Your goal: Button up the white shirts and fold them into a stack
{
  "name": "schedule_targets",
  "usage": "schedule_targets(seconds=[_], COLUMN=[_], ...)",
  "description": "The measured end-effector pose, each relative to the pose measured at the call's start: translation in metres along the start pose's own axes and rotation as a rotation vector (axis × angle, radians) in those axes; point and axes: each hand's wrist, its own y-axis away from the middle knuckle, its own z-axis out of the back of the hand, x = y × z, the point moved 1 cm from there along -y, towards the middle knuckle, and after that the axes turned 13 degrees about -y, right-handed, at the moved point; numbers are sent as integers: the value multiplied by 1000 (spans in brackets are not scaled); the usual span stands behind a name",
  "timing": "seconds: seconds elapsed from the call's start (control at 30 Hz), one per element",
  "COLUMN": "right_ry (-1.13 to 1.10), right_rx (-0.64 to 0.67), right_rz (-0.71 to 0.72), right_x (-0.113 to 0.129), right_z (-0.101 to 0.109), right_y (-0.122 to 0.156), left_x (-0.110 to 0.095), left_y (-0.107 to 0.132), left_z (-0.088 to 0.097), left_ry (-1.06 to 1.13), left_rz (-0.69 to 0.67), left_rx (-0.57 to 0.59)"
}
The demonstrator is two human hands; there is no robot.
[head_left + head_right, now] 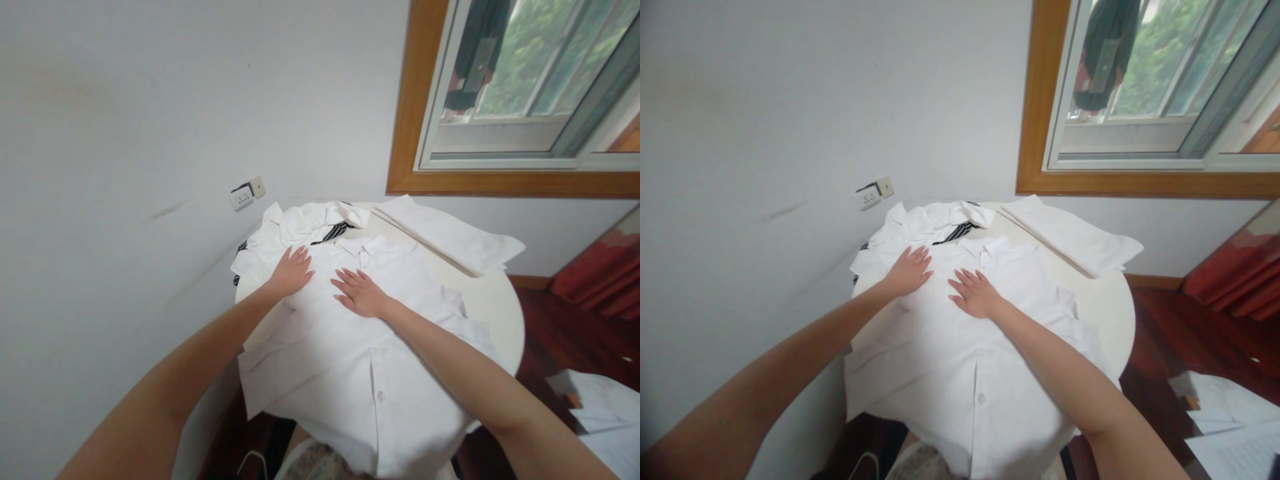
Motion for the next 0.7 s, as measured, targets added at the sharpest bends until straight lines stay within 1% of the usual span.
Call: schedule_targets(seconds=[0.07,0.13,0.2,0.27,0.33,0.43,0.6,0.7], right_ry=[-1,4,11,10,4,0,8,-16], right_rx=[-3,-7,-9,-8,-8,-9,-32,-23], right_rz=[-1,0,2,4,7,8,9,3], right_x=[-1,-1,-1,-1,-1,0,-1,0], right_z=[-1,-2,-2,-2,-2,-2,-2,-2], right_y=[0,-1,-1,-1,-1,-1,-1,0], left_x=[-10,-23,-37,-46,-47,-41,-36,-38], left_y=[-17,-35,-49,-57,-62,-67,-76,-79], left_z=[2,-1,-9,-20,-31,-41,-51,-56], left_ry=[34,143,269,326,321,283,225,216], left_rz=[4,-10,-72,-101,-82,-66,-24,47], left_rx=[-32,-33,4,53,98,136,107,114])
